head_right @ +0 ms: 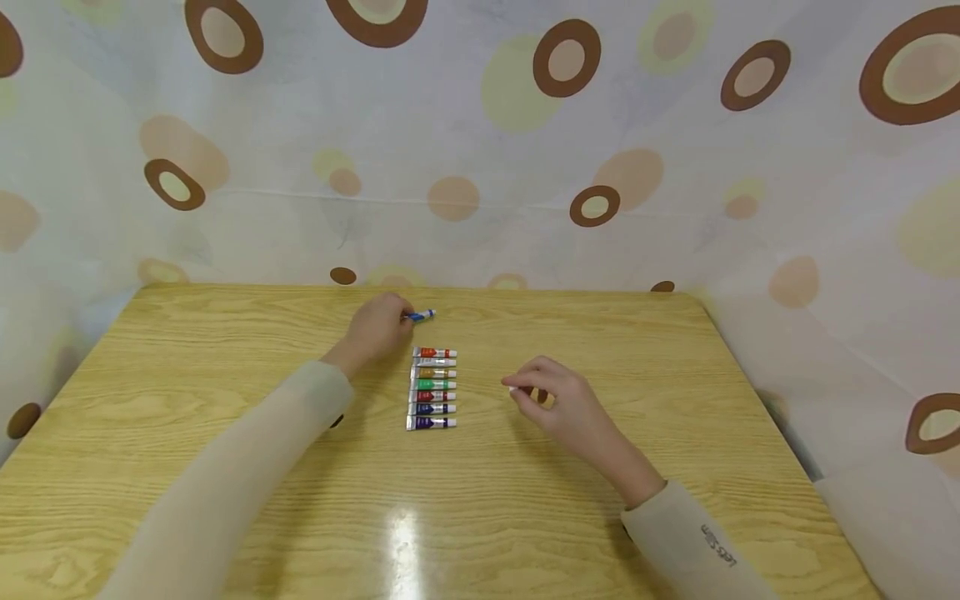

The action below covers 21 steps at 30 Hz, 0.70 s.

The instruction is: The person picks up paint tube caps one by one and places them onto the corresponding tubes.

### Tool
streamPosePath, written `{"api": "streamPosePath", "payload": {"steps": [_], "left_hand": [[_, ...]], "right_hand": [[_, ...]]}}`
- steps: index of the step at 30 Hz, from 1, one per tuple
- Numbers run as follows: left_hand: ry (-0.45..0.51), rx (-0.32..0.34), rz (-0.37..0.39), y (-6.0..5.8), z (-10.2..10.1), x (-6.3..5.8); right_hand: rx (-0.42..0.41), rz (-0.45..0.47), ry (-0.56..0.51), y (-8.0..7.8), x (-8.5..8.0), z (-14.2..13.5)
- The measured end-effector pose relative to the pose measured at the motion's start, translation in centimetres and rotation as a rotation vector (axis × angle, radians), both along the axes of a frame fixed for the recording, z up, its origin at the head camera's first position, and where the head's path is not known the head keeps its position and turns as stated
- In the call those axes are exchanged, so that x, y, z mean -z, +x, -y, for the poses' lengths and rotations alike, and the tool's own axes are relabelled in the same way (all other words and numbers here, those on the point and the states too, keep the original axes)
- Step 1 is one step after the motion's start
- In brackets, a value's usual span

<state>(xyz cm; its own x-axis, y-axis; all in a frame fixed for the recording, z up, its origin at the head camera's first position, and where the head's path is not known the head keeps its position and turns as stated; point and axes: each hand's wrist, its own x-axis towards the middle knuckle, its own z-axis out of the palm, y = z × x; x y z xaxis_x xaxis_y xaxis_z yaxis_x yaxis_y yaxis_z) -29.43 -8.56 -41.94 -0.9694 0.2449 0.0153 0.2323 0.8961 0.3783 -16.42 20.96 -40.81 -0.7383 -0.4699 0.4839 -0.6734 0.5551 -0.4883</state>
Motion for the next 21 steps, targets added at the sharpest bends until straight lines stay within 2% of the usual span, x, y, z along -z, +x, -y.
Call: {"api": "streamPosePath", "payload": {"steps": [4, 11, 21], "left_hand": [[0.053, -0.003, -0.017, 0.2, 0.3, -0.3], [0.080, 0.043, -0.099, 1.0, 0.4, -1.0], [0.157, 0.101, -0.161, 3.8, 0.3, -2.6]], "right_hand": [[0.017, 0.003, 0.003, -0.2, -0.1, 0.2], [0.048, 0.006, 0.006, -1.0, -0.6, 0.6], [0.091, 0.014, 0.005, -2.0, -0.9, 0.7]]}}
